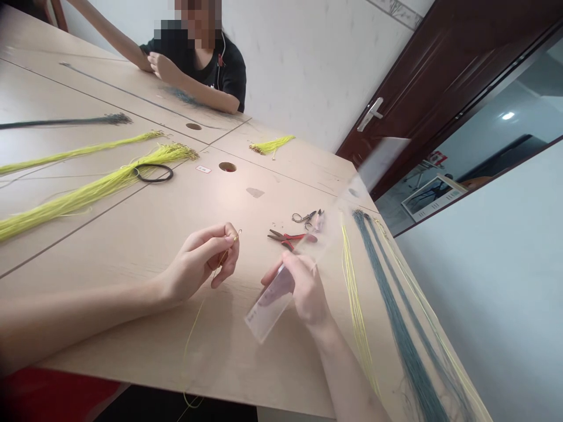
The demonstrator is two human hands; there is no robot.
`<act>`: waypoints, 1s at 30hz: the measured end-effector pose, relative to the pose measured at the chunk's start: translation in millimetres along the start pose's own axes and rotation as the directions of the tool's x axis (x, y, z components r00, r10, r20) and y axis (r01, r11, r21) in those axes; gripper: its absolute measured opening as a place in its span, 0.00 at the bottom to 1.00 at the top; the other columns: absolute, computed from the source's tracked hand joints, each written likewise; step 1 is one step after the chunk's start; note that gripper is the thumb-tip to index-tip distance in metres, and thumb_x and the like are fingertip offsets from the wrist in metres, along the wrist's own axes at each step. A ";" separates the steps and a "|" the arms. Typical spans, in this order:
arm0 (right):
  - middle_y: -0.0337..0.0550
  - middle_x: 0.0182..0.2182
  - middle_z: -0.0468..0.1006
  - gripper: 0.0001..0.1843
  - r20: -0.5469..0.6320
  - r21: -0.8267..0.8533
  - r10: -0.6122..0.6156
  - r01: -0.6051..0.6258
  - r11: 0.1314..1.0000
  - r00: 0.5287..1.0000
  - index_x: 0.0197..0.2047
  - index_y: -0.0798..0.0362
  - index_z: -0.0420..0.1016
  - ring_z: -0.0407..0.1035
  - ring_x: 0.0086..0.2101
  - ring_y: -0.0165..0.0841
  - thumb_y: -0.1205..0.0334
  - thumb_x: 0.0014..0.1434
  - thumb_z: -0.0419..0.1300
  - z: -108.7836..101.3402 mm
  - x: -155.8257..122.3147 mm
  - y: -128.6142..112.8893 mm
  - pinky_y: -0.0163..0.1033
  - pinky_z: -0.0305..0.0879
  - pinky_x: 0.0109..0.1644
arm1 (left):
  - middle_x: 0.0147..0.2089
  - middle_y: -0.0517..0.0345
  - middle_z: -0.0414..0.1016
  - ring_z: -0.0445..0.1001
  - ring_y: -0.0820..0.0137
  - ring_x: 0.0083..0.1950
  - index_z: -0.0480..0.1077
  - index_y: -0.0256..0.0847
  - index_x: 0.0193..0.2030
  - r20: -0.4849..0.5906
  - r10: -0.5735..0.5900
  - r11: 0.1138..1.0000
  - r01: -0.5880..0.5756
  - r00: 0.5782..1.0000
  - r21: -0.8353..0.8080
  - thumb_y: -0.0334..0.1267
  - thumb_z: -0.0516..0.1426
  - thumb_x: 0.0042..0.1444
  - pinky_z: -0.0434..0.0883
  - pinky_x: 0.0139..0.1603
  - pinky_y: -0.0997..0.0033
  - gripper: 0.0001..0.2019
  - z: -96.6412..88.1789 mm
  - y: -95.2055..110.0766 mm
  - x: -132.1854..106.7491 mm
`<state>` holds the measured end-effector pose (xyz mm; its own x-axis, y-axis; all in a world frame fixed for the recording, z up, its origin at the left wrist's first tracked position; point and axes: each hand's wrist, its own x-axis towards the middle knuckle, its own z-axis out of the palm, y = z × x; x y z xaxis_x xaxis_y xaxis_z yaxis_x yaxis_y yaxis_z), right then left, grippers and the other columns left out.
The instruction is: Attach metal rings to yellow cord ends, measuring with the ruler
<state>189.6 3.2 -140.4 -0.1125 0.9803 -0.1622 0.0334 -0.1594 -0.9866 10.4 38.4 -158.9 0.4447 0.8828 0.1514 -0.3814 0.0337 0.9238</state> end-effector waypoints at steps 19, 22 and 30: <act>0.37 0.12 0.64 0.24 -0.249 -0.702 0.151 -0.286 0.652 0.957 0.17 0.56 0.69 0.57 0.14 0.25 0.45 0.52 0.55 3.3 12.3 11.8 0.31 0.51 0.18 | 0.17 0.68 0.63 0.59 0.84 0.15 0.58 0.36 0.26 0.073 -0.078 0.994 0.072 0.994 0.081 0.30 0.48 0.57 0.54 0.19 0.82 0.09 2.1 5.8 -6.7; 0.37 0.10 0.61 0.25 -0.272 -0.745 0.138 -0.299 0.597 0.953 0.13 0.53 0.59 0.55 0.13 0.25 0.45 0.53 0.53 4.6 13.7 15.7 0.32 0.46 0.18 | 0.17 0.68 0.63 0.58 0.84 0.15 0.58 0.36 0.26 0.079 -0.070 0.994 0.063 0.994 0.091 0.30 0.48 0.57 0.54 0.19 0.82 0.08 3.3 6.2 -5.6; 0.37 0.11 0.54 0.30 -0.283 -0.832 -0.027 -0.231 0.504 0.959 0.11 0.53 0.52 0.47 0.16 0.26 0.42 0.57 0.45 11.1 14.5 16.5 0.36 0.39 0.22 | 0.16 0.68 0.62 0.57 0.83 0.14 0.57 0.37 0.27 0.072 -0.094 0.992 0.087 0.993 0.087 0.36 0.49 0.57 0.55 0.19 0.80 0.09 3.0 2.0 -4.5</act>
<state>177.5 13.5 -159.1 0.1721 0.9771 -0.1247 0.8693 -0.2102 -0.4473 10.1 33.1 -156.7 0.5354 0.8399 0.0892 -0.2693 0.0697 0.9605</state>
